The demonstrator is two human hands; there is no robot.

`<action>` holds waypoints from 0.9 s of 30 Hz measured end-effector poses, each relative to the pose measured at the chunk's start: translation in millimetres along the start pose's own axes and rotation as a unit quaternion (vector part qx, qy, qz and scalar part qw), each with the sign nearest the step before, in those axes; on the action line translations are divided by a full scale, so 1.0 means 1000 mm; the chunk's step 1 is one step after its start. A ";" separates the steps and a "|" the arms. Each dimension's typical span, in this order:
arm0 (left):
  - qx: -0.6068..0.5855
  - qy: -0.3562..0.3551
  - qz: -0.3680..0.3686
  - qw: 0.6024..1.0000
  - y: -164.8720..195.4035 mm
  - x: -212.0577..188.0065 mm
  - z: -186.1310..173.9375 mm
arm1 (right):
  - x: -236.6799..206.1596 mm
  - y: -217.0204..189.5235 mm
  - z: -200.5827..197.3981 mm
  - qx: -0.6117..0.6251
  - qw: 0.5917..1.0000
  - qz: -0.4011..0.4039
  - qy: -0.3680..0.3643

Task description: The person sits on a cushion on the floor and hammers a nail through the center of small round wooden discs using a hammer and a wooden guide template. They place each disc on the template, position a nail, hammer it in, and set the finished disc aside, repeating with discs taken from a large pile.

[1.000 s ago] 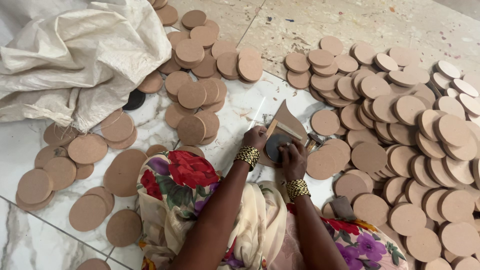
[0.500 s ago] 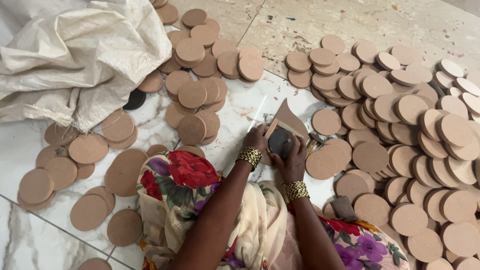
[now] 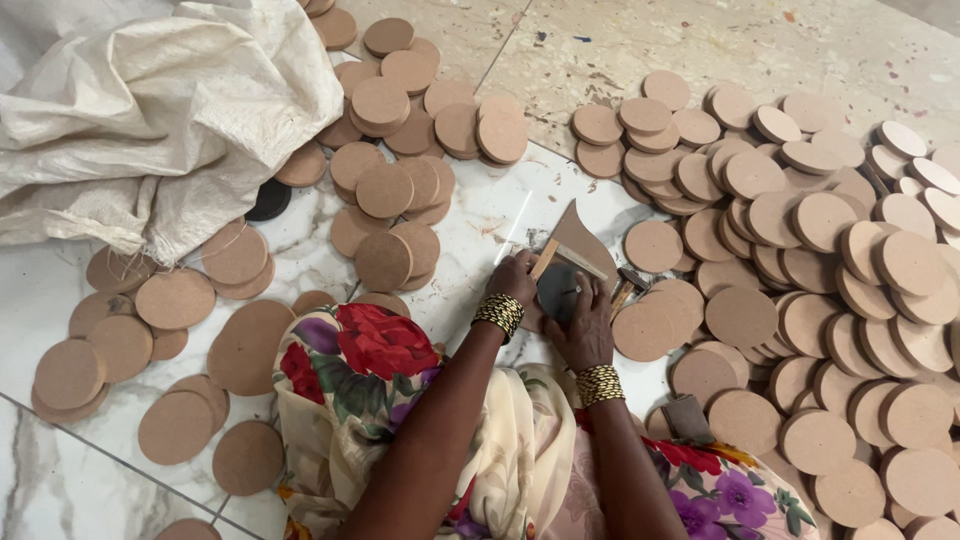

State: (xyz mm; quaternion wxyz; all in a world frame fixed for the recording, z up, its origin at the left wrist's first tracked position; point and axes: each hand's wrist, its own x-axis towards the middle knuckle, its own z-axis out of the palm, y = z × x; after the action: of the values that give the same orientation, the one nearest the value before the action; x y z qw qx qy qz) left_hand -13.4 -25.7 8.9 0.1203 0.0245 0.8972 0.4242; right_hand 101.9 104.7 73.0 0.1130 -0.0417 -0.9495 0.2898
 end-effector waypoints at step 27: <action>-0.041 0.015 0.004 0.999 0.000 -0.008 -0.001 | -0.010 0.076 -0.031 -0.204 0.952 0.226 -0.018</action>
State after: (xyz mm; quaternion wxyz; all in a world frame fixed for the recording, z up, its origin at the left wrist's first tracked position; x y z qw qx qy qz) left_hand -5.7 -27.2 11.2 0.1059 0.0162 0.8806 0.4616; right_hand 120.6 183.2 53.7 0.0159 -0.2725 -0.9559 0.1086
